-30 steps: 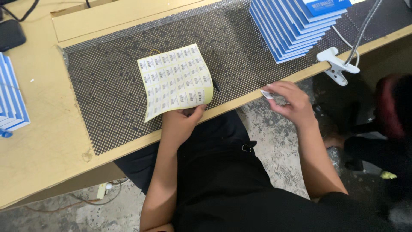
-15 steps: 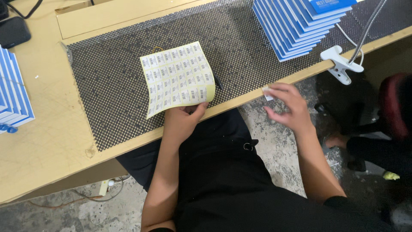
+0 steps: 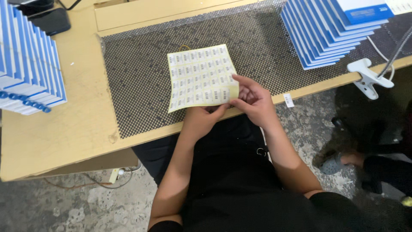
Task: The person places a phone screen into a box, closes it, stacks it with other boxes, secures the stack with a rubber band, and then peels several labels from a sheet.
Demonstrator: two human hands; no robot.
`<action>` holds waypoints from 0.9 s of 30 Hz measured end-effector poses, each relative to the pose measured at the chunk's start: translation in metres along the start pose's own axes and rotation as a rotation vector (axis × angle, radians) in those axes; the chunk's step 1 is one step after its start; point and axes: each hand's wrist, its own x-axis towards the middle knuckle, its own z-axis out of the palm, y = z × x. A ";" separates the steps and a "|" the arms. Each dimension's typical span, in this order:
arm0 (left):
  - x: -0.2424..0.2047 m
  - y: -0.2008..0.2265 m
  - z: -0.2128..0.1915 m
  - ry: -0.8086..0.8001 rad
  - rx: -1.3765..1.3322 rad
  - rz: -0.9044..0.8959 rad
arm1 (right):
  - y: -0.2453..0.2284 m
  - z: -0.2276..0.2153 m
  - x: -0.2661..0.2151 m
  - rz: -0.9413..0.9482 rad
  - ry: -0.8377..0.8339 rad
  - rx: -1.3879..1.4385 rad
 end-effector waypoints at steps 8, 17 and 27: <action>0.000 0.014 -0.009 -0.058 0.059 0.072 | 0.000 -0.001 -0.007 -0.161 0.033 -0.312; -0.005 0.015 -0.006 -0.116 0.192 0.145 | -0.009 0.012 -0.004 -0.298 0.073 -0.495; -0.004 0.051 -0.014 -0.163 0.309 0.207 | -0.013 0.001 -0.001 -0.242 -0.021 -0.532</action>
